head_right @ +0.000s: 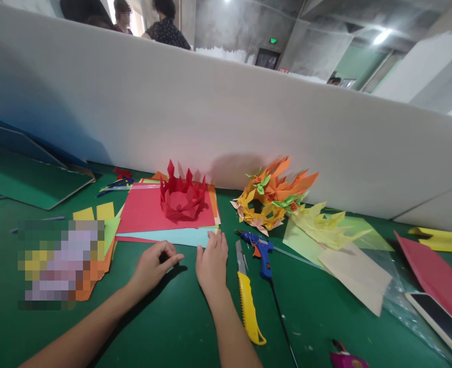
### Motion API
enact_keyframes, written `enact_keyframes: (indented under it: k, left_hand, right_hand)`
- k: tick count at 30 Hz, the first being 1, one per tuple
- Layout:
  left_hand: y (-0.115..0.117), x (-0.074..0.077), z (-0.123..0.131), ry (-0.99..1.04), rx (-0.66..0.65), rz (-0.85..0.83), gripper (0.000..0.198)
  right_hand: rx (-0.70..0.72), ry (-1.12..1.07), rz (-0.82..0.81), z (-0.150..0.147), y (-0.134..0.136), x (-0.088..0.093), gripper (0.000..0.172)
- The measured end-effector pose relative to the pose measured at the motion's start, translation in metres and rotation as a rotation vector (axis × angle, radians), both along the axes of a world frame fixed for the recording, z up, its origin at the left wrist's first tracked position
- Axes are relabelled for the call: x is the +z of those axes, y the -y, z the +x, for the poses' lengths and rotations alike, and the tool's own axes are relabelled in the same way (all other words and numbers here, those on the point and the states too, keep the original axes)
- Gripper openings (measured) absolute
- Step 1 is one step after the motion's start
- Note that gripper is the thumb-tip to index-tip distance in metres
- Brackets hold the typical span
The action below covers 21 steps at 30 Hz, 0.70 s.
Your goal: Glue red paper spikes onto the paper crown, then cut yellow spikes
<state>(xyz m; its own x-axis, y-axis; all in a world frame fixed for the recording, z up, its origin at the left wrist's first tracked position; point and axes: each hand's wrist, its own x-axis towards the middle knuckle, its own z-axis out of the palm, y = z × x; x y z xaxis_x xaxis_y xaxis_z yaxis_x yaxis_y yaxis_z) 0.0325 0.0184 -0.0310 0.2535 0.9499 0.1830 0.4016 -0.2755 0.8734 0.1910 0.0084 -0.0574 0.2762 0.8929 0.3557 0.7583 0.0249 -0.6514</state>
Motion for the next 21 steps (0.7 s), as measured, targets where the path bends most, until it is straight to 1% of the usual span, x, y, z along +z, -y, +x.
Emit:
enact_keyframes:
  k: [3, 6, 8, 10, 12, 14, 16, 18, 21]
  left_hand:
    - [0.001, 0.001, -0.001, -0.033, -0.001, 0.011, 0.031]
    - [0.002, 0.004, -0.001, -0.105, -0.038, 0.054, 0.034]
    - [0.002, 0.005, -0.001, -0.145, -0.072, 0.059, 0.031]
    - [0.002, 0.005, 0.000, -0.160, -0.107, 0.073, 0.024]
    - [0.002, 0.004, 0.000, -0.177, -0.154, 0.124, 0.020]
    - [0.002, 0.003, 0.000, -0.237, -0.215, 0.180, 0.017]
    - [0.003, 0.002, 0.001, -0.321, -0.262, 0.210, 0.016]
    - [0.003, 0.001, 0.001, -0.389, -0.275, 0.223, 0.016]
    - [0.001, 0.002, 0.005, -0.447, -0.269, 0.248, 0.020]
  right_hand:
    - [0.012, -0.140, 0.007, 0.004, 0.004, -0.002, 0.035]
    - [0.033, -0.298, -0.005, 0.008, 0.007, 0.002, 0.035]
    - [0.095, -0.400, 0.011, 0.009, 0.008, 0.004, 0.035]
    - [0.180, -0.498, 0.048, 0.008, 0.008, 0.005, 0.038]
    - [0.239, -0.566, 0.089, 0.007, 0.008, 0.003, 0.042]
    - [0.216, -0.569, 0.112, 0.008, 0.007, 0.001, 0.043]
    - [0.133, -0.527, 0.101, 0.011, 0.006, -0.002, 0.044]
    - [0.079, -0.482, 0.083, 0.015, 0.005, -0.003, 0.048]
    - [0.064, -0.433, 0.096, 0.019, 0.003, -0.005, 0.058]
